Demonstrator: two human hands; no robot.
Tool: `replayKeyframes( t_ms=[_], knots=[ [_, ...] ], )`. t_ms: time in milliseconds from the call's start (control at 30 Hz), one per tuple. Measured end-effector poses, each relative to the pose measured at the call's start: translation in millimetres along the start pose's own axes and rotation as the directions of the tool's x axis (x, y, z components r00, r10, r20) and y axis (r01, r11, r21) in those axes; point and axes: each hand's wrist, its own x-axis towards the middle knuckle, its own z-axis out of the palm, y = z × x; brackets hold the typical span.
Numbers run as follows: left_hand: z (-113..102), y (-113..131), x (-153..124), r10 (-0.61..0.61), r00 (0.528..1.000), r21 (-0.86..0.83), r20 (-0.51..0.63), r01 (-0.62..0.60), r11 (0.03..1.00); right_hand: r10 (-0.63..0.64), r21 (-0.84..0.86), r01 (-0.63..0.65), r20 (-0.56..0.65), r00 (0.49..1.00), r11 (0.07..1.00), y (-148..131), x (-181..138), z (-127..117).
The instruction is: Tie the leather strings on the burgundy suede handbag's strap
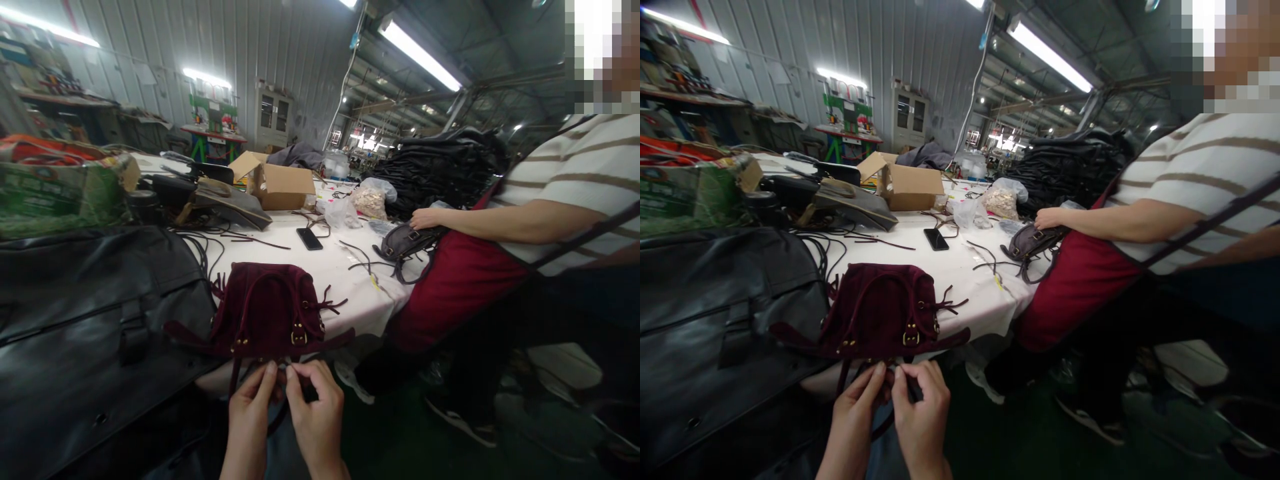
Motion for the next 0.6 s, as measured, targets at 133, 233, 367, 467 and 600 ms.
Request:
replayKeyframes(
  t_ms=[133,233,367,467,600],
  knots=[
    [2.0,-0.2,-1.4,-0.061,0.998,-0.114,0.035,0.064,0.991,0.011,-0.001,-0.011,-0.006,1.0,1.0,4.9,-2.1,0.8],
    [2.8,-4.0,-0.2,-0.09,0.996,-0.153,0.026,0.093,0.984,0.023,0.002,-0.023,-0.002,1.0,1.0,9.1,-4.0,2.2],
    [2.6,-12.5,3.8,-0.113,0.994,-0.156,0.001,0.112,0.981,0.012,0.004,-0.012,-0.007,1.0,1.0,8.2,-3.1,2.6],
    [2.4,-17.6,7.1,-0.114,0.993,-0.156,-0.031,0.108,0.982,-0.007,0.009,0.007,-0.012,1.0,1.0,5.4,-0.1,1.1],
    [2.8,-22.1,10.0,-0.115,0.992,-0.127,-0.055,0.107,0.986,-0.024,0.009,0.024,0.015,1.0,1.0,4.4,3.7,-2.2]
  ],
)
